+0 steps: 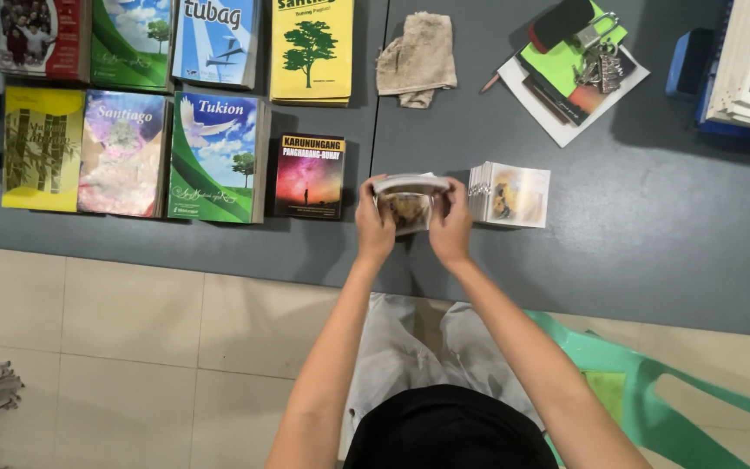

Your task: Organizing booklets and cards on a desk and wiping the surface with a cloth.

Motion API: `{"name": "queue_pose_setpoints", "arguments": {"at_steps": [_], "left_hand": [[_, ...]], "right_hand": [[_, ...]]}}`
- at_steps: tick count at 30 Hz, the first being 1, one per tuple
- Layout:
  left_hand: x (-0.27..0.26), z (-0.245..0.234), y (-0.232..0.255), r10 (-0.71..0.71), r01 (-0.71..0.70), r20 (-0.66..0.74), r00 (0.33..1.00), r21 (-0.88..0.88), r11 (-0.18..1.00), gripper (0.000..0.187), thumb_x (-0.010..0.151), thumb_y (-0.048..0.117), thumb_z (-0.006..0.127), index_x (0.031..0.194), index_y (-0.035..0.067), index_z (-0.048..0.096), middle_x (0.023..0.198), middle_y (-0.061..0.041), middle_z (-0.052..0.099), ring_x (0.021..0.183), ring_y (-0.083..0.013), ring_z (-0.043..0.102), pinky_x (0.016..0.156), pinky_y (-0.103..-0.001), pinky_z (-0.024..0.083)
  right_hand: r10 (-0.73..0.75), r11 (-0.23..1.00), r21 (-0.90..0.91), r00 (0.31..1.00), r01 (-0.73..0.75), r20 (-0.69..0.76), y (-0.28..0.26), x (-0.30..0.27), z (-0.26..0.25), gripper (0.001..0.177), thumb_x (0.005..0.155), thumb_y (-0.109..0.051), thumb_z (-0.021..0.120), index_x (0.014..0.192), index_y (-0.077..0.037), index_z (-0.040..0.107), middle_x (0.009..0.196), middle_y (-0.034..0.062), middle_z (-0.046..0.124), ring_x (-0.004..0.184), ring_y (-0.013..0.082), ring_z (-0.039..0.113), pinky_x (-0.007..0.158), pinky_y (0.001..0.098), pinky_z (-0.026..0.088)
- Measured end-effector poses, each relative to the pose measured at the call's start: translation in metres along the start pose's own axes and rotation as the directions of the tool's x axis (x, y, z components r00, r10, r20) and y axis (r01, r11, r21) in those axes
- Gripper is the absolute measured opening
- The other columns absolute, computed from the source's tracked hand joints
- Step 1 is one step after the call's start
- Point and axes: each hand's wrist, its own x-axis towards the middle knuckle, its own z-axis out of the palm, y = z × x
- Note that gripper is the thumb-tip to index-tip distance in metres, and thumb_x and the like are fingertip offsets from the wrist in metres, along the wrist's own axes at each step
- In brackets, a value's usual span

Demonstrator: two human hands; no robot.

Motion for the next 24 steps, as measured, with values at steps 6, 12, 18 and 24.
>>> {"name": "queue_pose_setpoints", "arguments": {"at_steps": [6,12,18,24], "left_hand": [[0.021,0.018,0.087,0.137,-0.131,0.062,0.989,-0.089,0.987,0.054,0.104,0.001,0.051,0.155,-0.001,0.034,0.133,-0.024,0.062,0.114,-0.0343,0.066,0.098,-0.039,0.051],[0.012,0.103,0.088,-0.006,0.037,0.261,0.965,-0.115,0.993,0.052,0.096,0.011,0.065,0.143,0.001,0.045,0.131,-0.021,0.064,0.115,-0.0308,0.067,0.096,-0.038,0.055],[-0.008,0.142,0.054,0.009,-0.011,0.181,0.984,0.012,1.000,0.048,0.097,0.008,0.056,0.143,-0.002,0.049,0.140,-0.023,0.056,0.130,-0.0358,0.056,0.113,-0.043,0.042],[-0.011,0.150,0.048,-0.122,0.113,0.205,0.971,0.056,0.992,0.050,0.102,0.015,0.050,0.148,-0.002,0.046,0.147,-0.024,0.052,0.137,-0.0379,0.050,0.116,-0.043,0.037]], "right_hand": [[-0.012,0.992,-0.126,0.999,0.008,-0.034,-0.030,0.039,-0.060,0.035,0.105,-0.008,0.060,0.137,0.004,0.058,0.117,0.0156,0.070,0.102,0.0201,0.069,0.090,0.0317,0.057],[0.298,0.876,0.392,0.954,-0.282,0.020,0.031,0.062,-0.162,0.036,0.102,0.001,0.056,0.138,0.004,0.060,0.126,0.0080,0.070,0.110,0.0131,0.066,0.096,0.0264,0.053],[0.505,0.752,0.454,0.860,-0.478,0.068,0.103,0.048,-0.221,0.038,0.098,0.006,0.056,0.136,0.006,0.063,0.119,0.0135,0.072,0.102,0.0143,0.068,0.091,0.0270,0.055],[0.595,0.786,0.175,0.802,-0.592,0.040,0.051,0.057,-0.207,0.041,0.094,0.005,0.055,0.134,0.002,0.063,0.114,0.0103,0.074,0.098,0.0147,0.071,0.087,0.0274,0.059]]}}
